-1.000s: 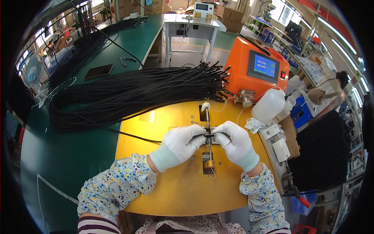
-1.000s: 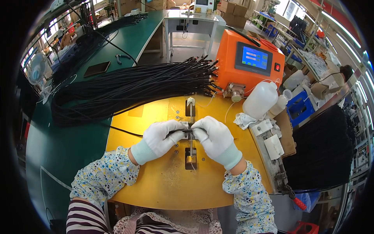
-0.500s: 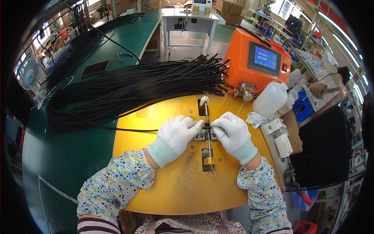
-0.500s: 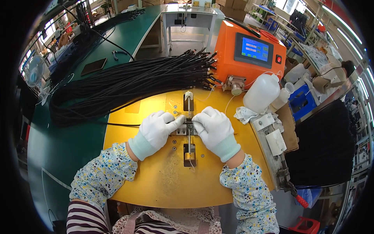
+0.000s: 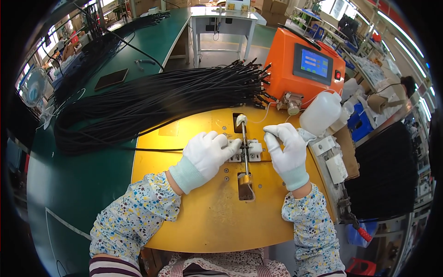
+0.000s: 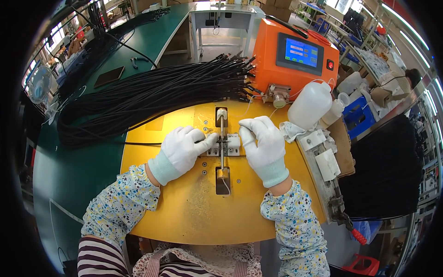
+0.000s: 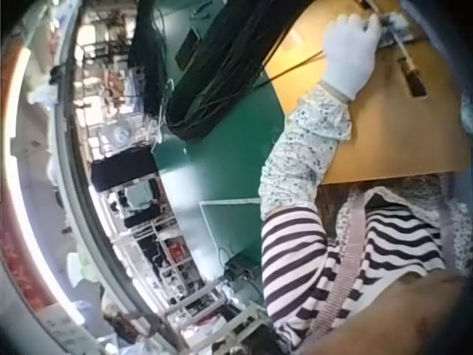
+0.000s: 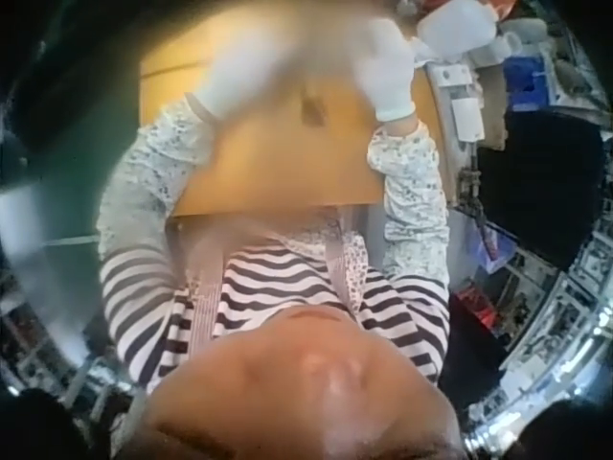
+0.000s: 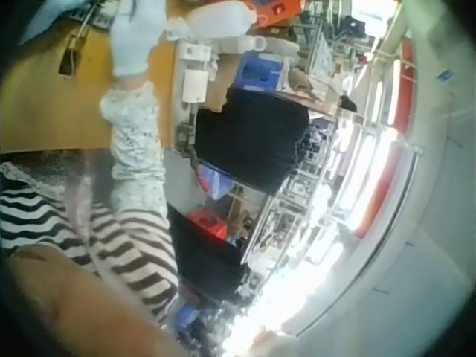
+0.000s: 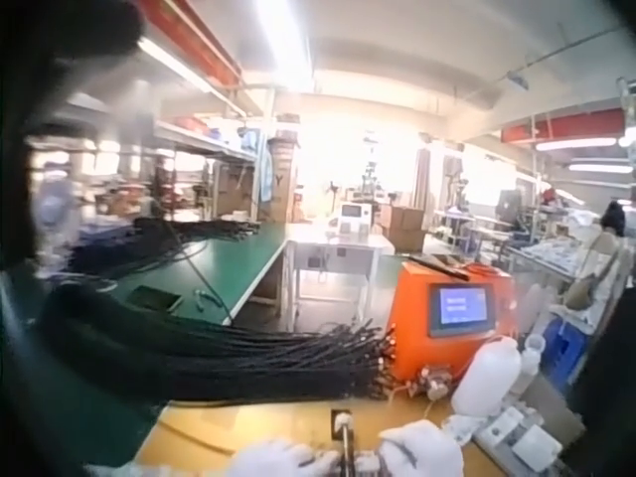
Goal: Processing the ends of individual black wires using a machine jig on a factory assembly line.
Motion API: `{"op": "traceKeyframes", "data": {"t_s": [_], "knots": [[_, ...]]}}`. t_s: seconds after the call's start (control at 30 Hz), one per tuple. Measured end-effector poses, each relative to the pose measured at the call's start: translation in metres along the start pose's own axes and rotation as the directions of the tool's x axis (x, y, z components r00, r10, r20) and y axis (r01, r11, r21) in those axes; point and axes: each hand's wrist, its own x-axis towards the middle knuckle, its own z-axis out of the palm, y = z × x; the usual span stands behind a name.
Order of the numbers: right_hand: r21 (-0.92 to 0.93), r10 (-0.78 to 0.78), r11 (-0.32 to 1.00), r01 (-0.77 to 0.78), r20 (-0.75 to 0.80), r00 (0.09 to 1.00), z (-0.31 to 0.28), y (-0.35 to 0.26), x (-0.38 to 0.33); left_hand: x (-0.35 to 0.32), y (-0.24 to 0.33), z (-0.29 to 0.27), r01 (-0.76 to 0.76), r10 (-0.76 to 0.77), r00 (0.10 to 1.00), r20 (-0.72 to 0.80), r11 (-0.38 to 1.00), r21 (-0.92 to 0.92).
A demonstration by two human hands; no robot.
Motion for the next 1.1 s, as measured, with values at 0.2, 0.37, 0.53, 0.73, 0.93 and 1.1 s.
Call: {"op": "traceKeyframes", "data": {"t_s": [0.2,0.37,0.53,0.73,0.93,1.1], "knots": [[-0.018,0.007,1.000,-0.007,0.020,1.000,0.000,-0.001,-0.002,0.000,0.001,0.003,0.003,-0.003,1.000,-0.006,1.000,-0.026],[0.005,-0.010,1.000,0.010,0.002,1.000,-0.001,-0.002,0.000,-0.001,-0.002,0.002,-0.001,0.001,1.000,-0.018,0.999,-0.035],[-0.002,-0.026,1.000,0.026,-0.010,1.000,-0.001,-0.001,-0.001,-0.002,-0.003,0.005,0.008,-0.012,0.998,-0.064,0.997,-0.073],[-0.023,-0.043,0.999,0.042,-0.033,0.999,-0.003,-0.003,0.000,0.000,-0.006,0.001,0.149,-0.168,0.982,-0.087,0.970,-0.193],[-0.016,-0.013,1.000,0.013,0.001,1.000,-0.003,-0.004,0.001,0.002,-0.011,0.004,0.181,-0.225,0.965,-0.133,0.944,-0.277],[-0.057,0.004,0.998,-0.005,-0.013,1.000,-0.008,0.003,0.009,0.008,-0.005,-0.011,0.139,-0.166,0.970,-0.178,0.978,-0.154]]}}
